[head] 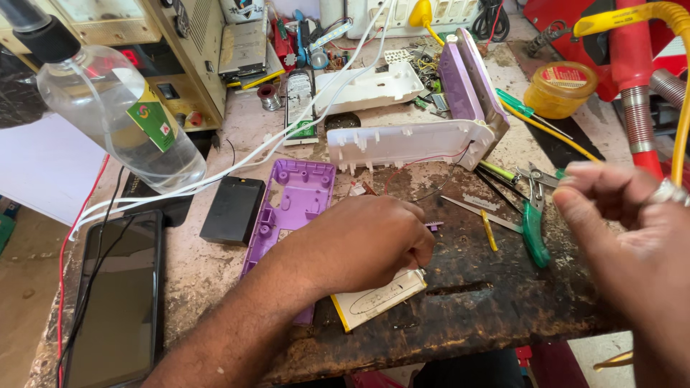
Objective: The person solders a wire onto a small circuit board using a soldering iron, then fits the board and battery into a purple LED lamp housing. They spray liquid onto the board, connect it to a bench power supply, and press the lamp's switch while handling the board to test it.
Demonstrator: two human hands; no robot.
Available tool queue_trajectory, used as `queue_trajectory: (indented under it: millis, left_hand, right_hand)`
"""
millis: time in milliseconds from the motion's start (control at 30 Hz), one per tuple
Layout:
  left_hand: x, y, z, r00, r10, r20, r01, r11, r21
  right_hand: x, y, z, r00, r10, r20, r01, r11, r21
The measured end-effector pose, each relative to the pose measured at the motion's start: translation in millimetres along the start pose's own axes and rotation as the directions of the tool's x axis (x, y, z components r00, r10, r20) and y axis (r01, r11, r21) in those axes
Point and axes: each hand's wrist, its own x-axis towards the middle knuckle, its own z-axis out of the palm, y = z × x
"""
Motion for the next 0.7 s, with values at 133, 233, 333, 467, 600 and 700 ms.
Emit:
queue_trajectory:
  millis: [133,233,333,467,600,700]
  left_hand:
    - [-2,3,0,0.997,-0.034,0.074,0.033,0.999,0.009]
    - [-3,5,0,0.996,-0.029,0.089,0.025,0.999,0.036]
    - [-3,6,2,0.999,0.021,0.027,-0.023,0.999,0.047]
    - [-1,6,9,0.998,0.060,-0.023,-0.058,0.994,0.093]
    - [0,4,13,0.997,0.066,-0.026,-0.063,0.992,0.107]
    - [-1,2,13,0.997,0.072,-0.033,-0.068,0.990,0.121]
  right_hand:
    - [43,29,-3,0.996,-0.066,-0.053,0.069,0.996,0.062]
    - [67,56,-11,0.972,-0.231,-0.046,0.219,0.958,-0.184]
    - [83,82,-17,0.925,-0.378,-0.038,0.324,0.838,-0.440]
    - [96,104,-17,0.950,-0.293,-0.110,0.240,0.909,-0.342]
    - [117,119,-15,0.962,-0.246,-0.119,0.192,0.919,-0.345]
    - [137,131,-9,0.934,-0.336,-0.119,0.323,0.940,-0.111]
